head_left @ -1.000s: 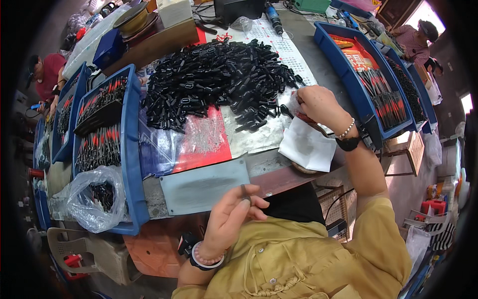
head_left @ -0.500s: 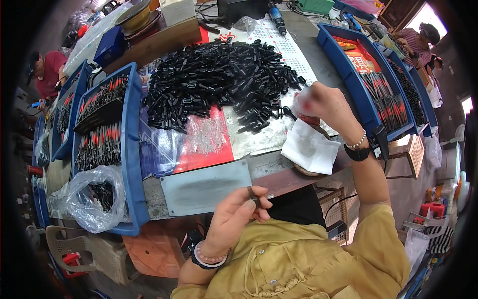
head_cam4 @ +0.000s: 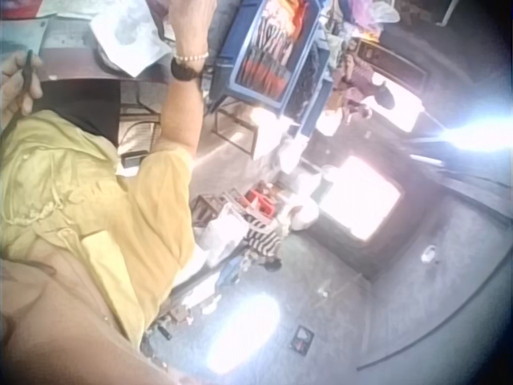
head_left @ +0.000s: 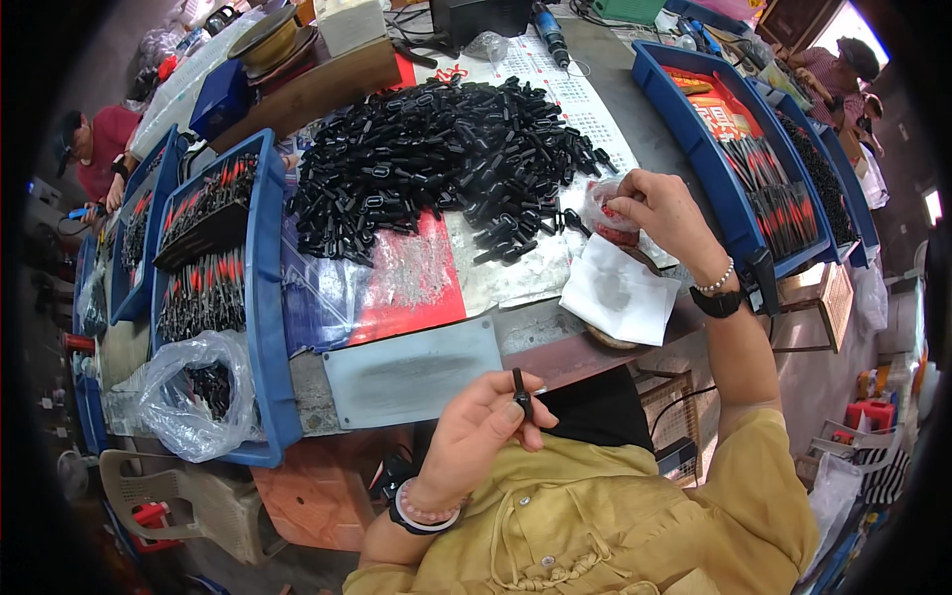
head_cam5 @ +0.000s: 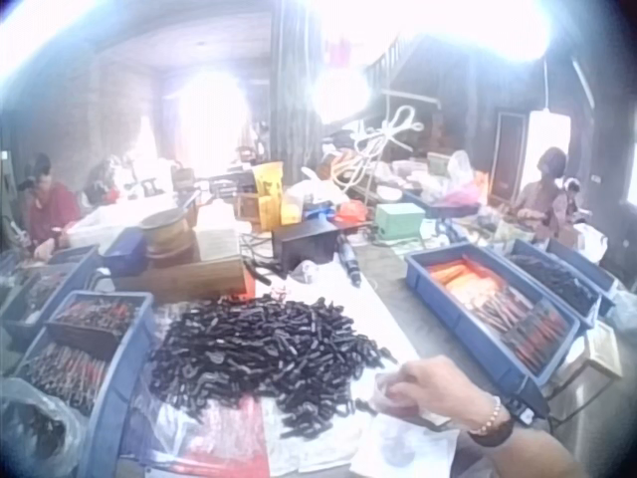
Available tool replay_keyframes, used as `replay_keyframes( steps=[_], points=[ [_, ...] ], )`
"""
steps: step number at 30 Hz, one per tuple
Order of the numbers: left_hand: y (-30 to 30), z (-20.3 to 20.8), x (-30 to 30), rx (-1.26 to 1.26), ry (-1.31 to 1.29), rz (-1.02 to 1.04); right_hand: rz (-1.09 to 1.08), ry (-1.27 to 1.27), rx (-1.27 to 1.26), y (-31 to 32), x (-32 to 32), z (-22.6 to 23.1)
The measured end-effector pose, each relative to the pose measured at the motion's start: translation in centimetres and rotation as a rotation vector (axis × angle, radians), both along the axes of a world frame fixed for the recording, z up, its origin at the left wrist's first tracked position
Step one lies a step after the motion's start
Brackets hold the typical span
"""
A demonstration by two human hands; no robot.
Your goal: The person repeatedly picks up small black plastic key bodies from a pile on the table, inserts a red pin into each one, and places the assembled units into a blue tray. The process is repeated continuously throughout the clip.
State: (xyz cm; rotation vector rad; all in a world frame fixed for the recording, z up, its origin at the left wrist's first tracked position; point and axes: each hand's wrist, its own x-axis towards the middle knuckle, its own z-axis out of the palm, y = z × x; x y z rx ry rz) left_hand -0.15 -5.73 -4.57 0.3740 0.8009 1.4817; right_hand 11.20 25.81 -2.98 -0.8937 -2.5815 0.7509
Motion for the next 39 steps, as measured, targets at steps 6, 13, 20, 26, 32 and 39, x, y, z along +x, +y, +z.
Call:
replay_keyframes(
  steps=[6,13,20,26,32,39],
  points=[
    [0.2,0.2,0.4,-0.027,0.022,0.041,-0.025,0.103,-0.003,0.2,0.2,-0.3],
    [0.2,0.3,0.5,-0.02,0.021,0.017,-0.031,0.059,-0.049,0.4,0.2,-0.2],
    [0.3,0.5,0.8,-0.056,0.032,0.025,-0.011,0.129,-0.03,0.8,0.4,-0.5],
    [0.4,0.6,0.5,-0.035,0.028,-0.026,-0.076,0.293,-0.296,1.3,0.5,-0.9],
    [0.7,0.5,0.6,-0.049,0.045,-0.021,-0.104,0.276,-0.355,0.8,0.6,-0.3],
    [0.7,1.1,0.4,-0.022,0.049,-0.006,0.088,0.482,-0.677,-5.1,0.2,1.7]
  ],
)
